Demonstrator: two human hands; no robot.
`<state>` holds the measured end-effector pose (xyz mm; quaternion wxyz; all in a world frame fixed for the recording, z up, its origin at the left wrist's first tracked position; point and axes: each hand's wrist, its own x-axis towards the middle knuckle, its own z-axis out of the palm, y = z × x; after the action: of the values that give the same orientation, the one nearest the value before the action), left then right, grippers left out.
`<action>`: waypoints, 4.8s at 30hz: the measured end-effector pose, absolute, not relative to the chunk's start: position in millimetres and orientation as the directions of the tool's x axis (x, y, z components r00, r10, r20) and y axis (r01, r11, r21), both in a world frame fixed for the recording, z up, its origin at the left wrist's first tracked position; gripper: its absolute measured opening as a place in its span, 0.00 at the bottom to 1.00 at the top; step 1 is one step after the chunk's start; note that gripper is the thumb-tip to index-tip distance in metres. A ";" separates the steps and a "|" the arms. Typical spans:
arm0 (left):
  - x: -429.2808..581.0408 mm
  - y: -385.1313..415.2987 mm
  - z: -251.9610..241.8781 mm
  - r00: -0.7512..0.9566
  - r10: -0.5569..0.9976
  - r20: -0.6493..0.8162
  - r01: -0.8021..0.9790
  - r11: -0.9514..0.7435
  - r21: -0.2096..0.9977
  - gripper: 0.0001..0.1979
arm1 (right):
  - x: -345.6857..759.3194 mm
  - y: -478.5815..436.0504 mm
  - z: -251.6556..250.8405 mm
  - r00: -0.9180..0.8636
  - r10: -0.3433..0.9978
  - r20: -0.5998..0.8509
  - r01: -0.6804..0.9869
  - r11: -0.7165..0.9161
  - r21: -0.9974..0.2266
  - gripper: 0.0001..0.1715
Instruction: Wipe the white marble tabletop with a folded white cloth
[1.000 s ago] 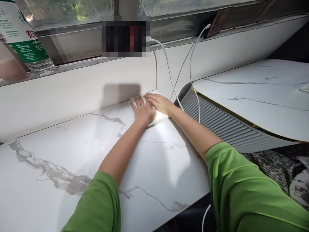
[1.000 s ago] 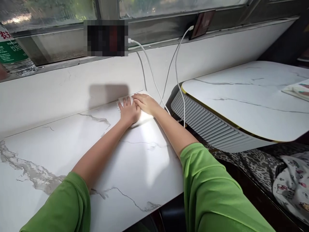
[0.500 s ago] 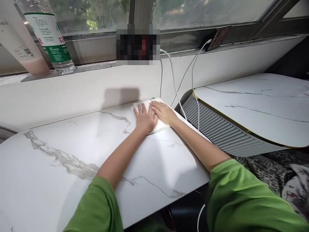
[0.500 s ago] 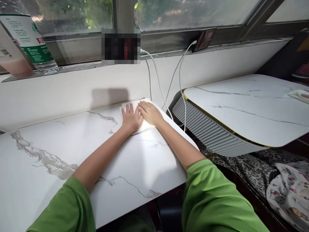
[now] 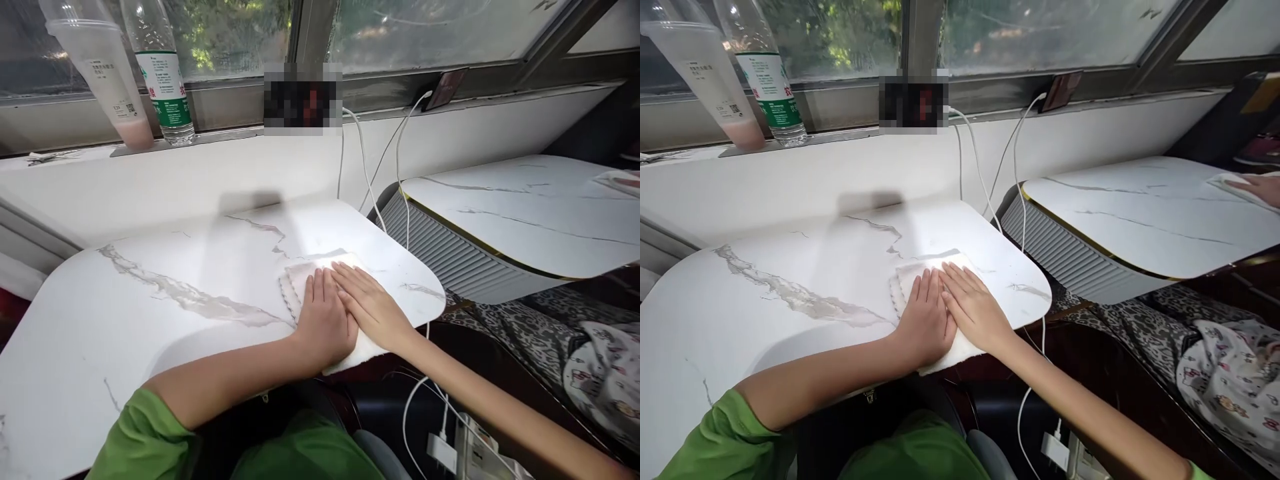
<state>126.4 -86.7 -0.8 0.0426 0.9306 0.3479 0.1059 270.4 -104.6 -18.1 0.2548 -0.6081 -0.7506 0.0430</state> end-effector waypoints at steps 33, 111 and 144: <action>107.4 111.3 -3.8 0.569 0.816 0.104 0.788 -0.577 0.214 0.28 | 232.8 99.6 -13.4 -0.068 0.908 0.414 0.857 0.266 -0.442 0.25; -145.7 -17.2 4.9 0.516 0.843 0.153 0.835 -0.535 0.131 0.26 | 22.7 1.0 -11.3 -0.561 0.770 0.304 0.700 0.637 -0.322 0.34; -223.0 -105.4 9.4 0.520 0.832 0.194 0.826 -0.547 0.136 0.26 | -46.1 -82.3 -7.8 -0.633 0.695 0.341 0.666 0.713 -0.218 0.34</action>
<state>-223.0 -105.4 9.4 0.0135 0.8715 0.4756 0.1185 -46.1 -82.3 -7.8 0.2036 -0.3770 -0.9028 0.0359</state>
